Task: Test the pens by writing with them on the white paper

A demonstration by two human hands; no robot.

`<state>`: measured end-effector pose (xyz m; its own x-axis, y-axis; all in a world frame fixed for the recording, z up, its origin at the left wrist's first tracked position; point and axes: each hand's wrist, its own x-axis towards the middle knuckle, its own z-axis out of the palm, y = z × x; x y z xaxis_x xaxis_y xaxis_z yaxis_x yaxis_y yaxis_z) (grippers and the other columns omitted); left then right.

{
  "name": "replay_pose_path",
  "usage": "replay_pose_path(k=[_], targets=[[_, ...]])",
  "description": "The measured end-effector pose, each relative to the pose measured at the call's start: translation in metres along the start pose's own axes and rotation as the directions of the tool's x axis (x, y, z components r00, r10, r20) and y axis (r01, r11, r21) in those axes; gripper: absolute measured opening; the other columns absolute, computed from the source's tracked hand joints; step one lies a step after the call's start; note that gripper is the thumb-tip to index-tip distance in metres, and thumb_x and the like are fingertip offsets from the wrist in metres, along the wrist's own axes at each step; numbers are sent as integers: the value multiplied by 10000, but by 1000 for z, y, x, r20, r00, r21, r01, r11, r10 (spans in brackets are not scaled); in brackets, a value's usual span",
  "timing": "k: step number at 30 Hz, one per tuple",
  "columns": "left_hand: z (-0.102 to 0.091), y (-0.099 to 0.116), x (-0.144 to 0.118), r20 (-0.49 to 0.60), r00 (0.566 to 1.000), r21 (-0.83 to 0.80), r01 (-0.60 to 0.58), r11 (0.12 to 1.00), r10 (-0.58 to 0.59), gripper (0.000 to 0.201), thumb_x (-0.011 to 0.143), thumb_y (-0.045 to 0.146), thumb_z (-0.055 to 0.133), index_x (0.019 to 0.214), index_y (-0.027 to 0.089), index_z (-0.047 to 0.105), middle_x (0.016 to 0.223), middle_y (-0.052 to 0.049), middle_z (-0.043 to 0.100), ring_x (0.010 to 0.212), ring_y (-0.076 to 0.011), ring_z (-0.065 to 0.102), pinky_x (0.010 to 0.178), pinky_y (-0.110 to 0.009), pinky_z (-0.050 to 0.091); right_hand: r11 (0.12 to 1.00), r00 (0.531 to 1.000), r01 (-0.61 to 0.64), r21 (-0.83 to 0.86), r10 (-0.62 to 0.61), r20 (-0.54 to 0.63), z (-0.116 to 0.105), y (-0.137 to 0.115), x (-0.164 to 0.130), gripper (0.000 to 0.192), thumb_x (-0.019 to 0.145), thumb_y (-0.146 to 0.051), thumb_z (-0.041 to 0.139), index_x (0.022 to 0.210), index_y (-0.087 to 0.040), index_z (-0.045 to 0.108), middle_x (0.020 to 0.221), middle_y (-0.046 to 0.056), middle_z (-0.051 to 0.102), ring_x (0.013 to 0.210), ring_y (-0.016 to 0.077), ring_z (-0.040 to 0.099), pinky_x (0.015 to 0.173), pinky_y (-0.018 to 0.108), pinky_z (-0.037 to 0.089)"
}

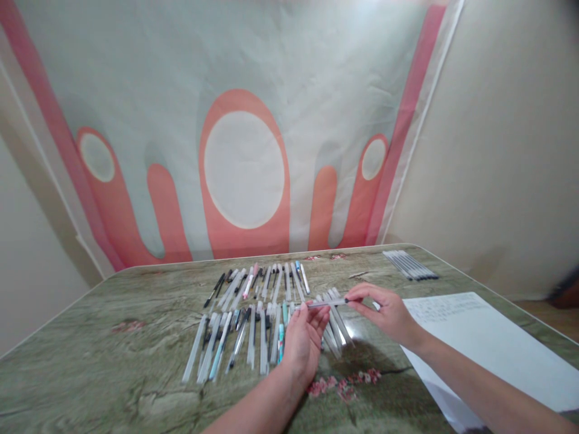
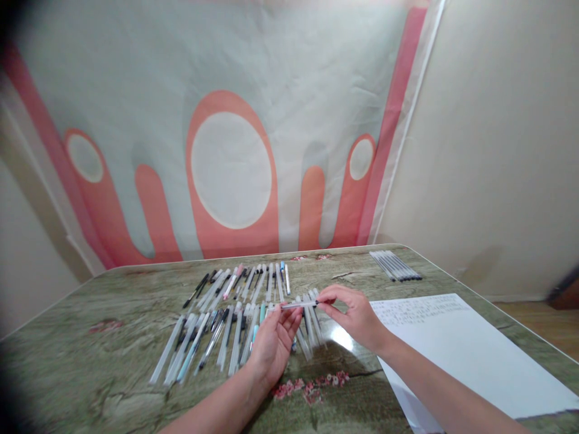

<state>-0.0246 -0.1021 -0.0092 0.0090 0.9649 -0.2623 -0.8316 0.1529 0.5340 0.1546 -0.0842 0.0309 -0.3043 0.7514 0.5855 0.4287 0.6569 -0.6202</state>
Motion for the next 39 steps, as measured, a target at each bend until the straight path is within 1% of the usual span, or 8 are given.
replay_pose_path(k=[7, 17, 22, 27, 29, 32, 34, 39], targets=[[-1, -1, 0, 23, 1000, 21, -19, 1000, 19, 74, 819, 213, 517, 849, 148, 500, 781, -99, 662, 804, -188, 651, 785, -311, 497, 999, 999, -31, -15, 31, -12, 2, 1, -2, 145, 773, -315, 578, 834, -203, 646, 839, 49, 657, 787, 173, 601, 757, 324, 487], [1, 2, -2, 56, 998, 53, -44, 998, 41, 89, 825, 233, 508, 864, 154, 491, 801, -93, 663, 817, -181, 647, 805, -308, 483, 996, 998, -28, -85, 24, -57, 10, 8, -9, 149, 803, -319, 543, 842, -199, 621, 824, 48, 644, 761, 174, 588, 710, 303, 472], [1, 0, -3, 83, 995, 93, -55, 994, 47, 125, 821, 269, 514, 871, 157, 491, 803, -90, 663, 788, -174, 646, 806, -313, 475, 991, 999, -48, -127, 46, -14, 11, 9, -15, 172, 844, -312, 479, 796, -187, 586, 754, 39, 614, 708, 160, 565, 662, 276, 440], [2, -2, -4, 104, 993, 127, -65, 990, 52, 157, 817, 299, 516, 875, 158, 482, 796, -83, 663, 776, -167, 643, 812, -318, 464, 984, 992, -119, -134, 125, 36, 14, 11, -19, 279, 887, -321, 377, 707, -181, 539, 642, 15, 550, 623, 141, 526, 613, 259, 406], [3, -1, -3, 107, 993, 124, -72, 990, 58, 163, 816, 303, 516, 879, 156, 484, 801, -86, 665, 776, -164, 641, 817, -315, 460, 986, 989, -131, -106, 138, 59, 14, 11, -19, 275, 892, -321, 358, 723, -183, 525, 658, 15, 546, 635, 140, 524, 620, 257, 408], [2, 0, -2, 100, 992, 119, -87, 989, 76, 161, 815, 297, 517, 880, 153, 488, 816, -93, 667, 786, -166, 640, 827, -318, 454, 988, 988, -124, -92, 131, 76, 14, 10, -18, 163, 866, -322, 416, 858, -186, 507, 756, 25, 555, 684, 145, 524, 648, 263, 417], [1, 1, -1, 104, 991, 120, -92, 989, 80, 157, 815, 290, 517, 885, 153, 488, 823, -93, 667, 795, -168, 638, 833, -322, 450, 990, 990, -107, -95, 115, 80, 15, 9, -18, 142, 857, -310, 436, 910, -189, 487, 802, 32, 545, 711, 148, 519, 670, 271, 418], [-1, 0, -1, 130, 989, 130, -92, 987, 75, 162, 819, 297, 511, 894, 156, 483, 825, -89, 667, 798, -167, 637, 840, -326, 444, 990, 992, -67, -126, 80, 103, 16, 10, -18, 176, 887, -300, 370, 819, -192, 491, 779, 31, 518, 723, 152, 498, 686, 281, 399]])
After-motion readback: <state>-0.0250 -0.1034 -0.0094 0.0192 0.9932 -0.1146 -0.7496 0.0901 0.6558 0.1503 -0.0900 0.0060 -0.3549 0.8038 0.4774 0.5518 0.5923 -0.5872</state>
